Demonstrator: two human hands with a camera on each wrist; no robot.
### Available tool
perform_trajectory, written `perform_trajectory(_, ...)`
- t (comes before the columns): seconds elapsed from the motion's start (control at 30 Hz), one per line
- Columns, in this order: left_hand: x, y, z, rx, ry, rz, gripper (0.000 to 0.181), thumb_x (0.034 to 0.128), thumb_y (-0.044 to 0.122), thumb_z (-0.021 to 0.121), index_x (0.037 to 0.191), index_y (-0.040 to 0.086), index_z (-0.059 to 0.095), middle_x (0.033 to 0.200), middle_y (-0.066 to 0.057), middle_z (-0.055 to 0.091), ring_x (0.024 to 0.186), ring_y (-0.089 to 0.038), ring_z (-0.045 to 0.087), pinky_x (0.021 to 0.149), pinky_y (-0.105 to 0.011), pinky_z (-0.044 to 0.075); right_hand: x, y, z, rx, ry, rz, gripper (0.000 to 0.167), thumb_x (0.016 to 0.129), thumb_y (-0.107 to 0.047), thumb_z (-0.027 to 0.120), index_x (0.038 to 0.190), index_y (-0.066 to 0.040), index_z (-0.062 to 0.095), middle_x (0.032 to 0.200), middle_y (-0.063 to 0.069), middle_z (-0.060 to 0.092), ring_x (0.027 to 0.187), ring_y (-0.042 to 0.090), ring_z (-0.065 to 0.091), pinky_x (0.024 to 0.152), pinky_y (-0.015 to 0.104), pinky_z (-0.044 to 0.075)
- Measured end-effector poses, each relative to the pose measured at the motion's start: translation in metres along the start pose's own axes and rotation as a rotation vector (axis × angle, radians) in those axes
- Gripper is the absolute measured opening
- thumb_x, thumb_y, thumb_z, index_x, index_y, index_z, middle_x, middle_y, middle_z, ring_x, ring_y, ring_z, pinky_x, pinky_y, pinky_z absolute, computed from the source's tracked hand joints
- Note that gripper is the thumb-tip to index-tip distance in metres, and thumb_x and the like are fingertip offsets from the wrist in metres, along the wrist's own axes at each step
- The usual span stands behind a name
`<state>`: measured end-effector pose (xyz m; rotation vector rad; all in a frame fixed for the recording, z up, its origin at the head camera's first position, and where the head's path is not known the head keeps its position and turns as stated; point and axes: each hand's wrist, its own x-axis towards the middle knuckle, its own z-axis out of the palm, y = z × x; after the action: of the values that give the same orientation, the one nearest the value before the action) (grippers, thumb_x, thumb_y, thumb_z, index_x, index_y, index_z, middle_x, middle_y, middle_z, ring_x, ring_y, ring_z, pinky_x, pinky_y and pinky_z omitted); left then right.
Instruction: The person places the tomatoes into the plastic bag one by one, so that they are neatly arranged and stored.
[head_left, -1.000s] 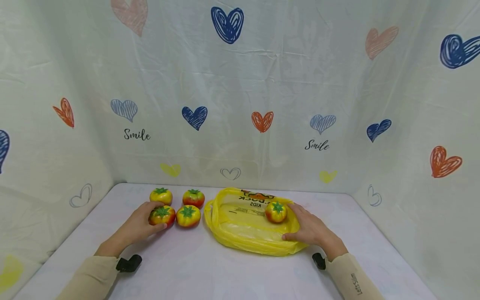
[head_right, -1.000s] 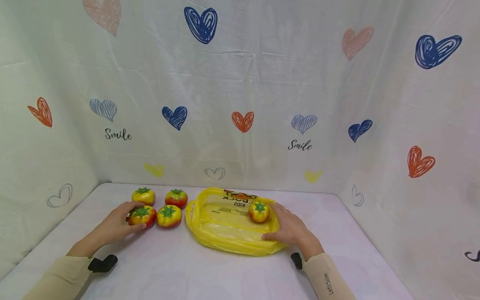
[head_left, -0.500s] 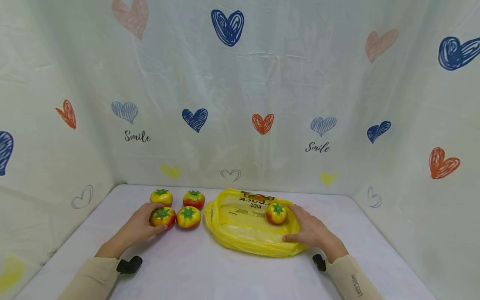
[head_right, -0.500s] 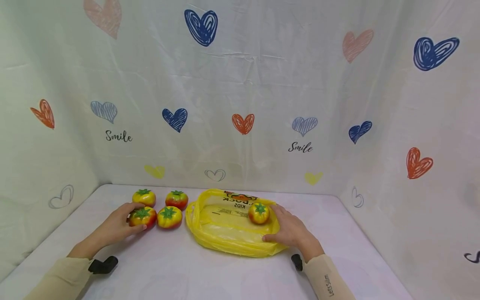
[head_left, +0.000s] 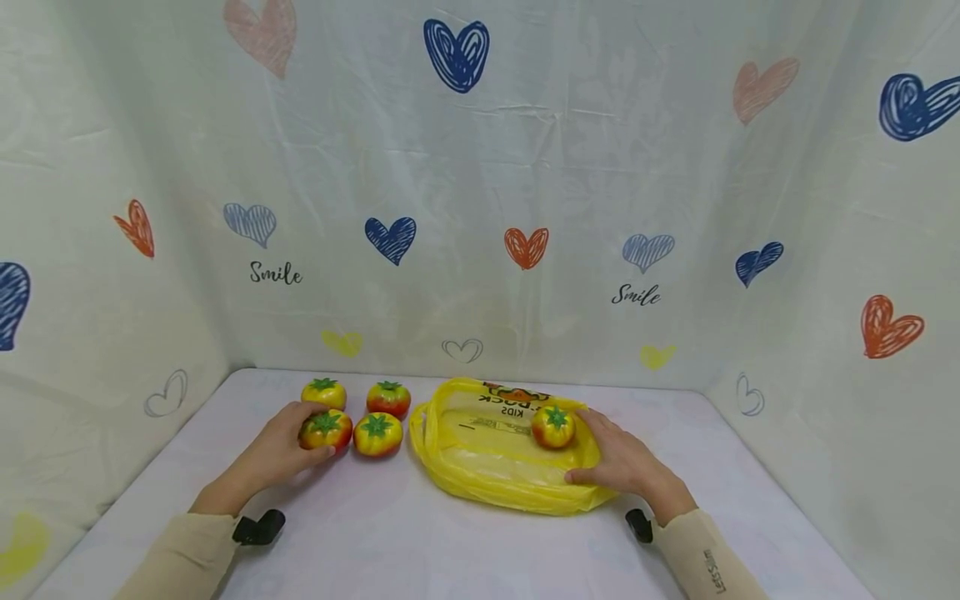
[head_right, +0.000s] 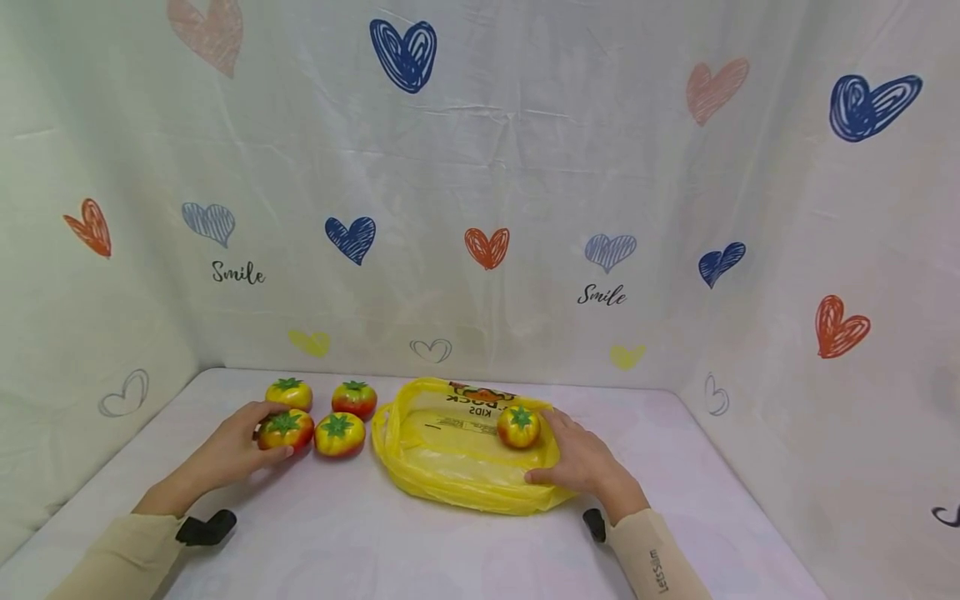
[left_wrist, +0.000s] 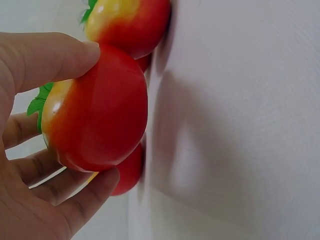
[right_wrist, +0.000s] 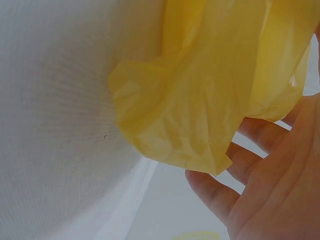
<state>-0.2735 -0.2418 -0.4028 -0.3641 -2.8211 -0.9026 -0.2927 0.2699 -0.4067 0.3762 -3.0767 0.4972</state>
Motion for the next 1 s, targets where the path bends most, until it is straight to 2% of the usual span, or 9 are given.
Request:
perform_trajectory(0.13, -0.001, 0.001, -0.002, 0.003, 0.008, 0.0, 0.064, 0.0801, 0.026, 0.077, 0.13, 0.0, 0.047, 0.122, -0.022, 0.049, 0.107, -0.037, 0.05, 0.091, -0.059, 0.044, 0.0, -0.001, 0.001, 0.002, 0.001, 0.001, 0.108, 0.064, -0.064, 0.076, 0.149, -0.016, 0.03, 0.152, 0.015, 0.03, 0.134, 0.04, 0.034, 0.103, 0.061, 0.032)
perform_trajectory(0.3, -0.001, 0.004, -0.005, 0.009, 0.038, 0.027, 0.064, 0.0804, 0.025, 0.076, 0.13, -0.002, 0.046, 0.124, -0.023, 0.048, 0.107, -0.038, 0.049, 0.091, -0.058, 0.044, -0.001, -0.002, 0.001, -0.004, 0.002, 0.0, 0.108, 0.064, -0.064, 0.076, 0.149, -0.016, 0.03, 0.152, 0.015, 0.03, 0.134, 0.04, 0.034, 0.103, 0.061, 0.032)
perform_trajectory(0.63, -0.002, 0.014, -0.008, 0.016, 0.117, 0.126, 0.058, 0.0794, 0.018, 0.076, 0.127, -0.002, 0.049, 0.119, -0.021, 0.05, 0.103, -0.035, 0.051, 0.09, -0.056, 0.046, 0.0, 0.0, 0.002, -0.014, 0.007, -0.008, 0.108, 0.064, -0.064, 0.075, 0.149, -0.016, 0.029, 0.152, 0.015, 0.03, 0.134, 0.04, 0.034, 0.103, 0.06, 0.032)
perform_trajectory(1.0, -0.003, 0.025, -0.006, 0.018, 0.169, 0.24, 0.059, 0.0778, 0.013, 0.077, 0.127, -0.002, 0.049, 0.122, -0.02, 0.05, 0.11, -0.036, 0.05, 0.093, -0.058, 0.043, -0.001, 0.001, 0.004, -0.021, 0.018, -0.02, 0.107, 0.065, -0.065, 0.075, 0.149, -0.015, 0.03, 0.152, 0.015, 0.03, 0.133, 0.039, 0.035, 0.103, 0.06, 0.033)
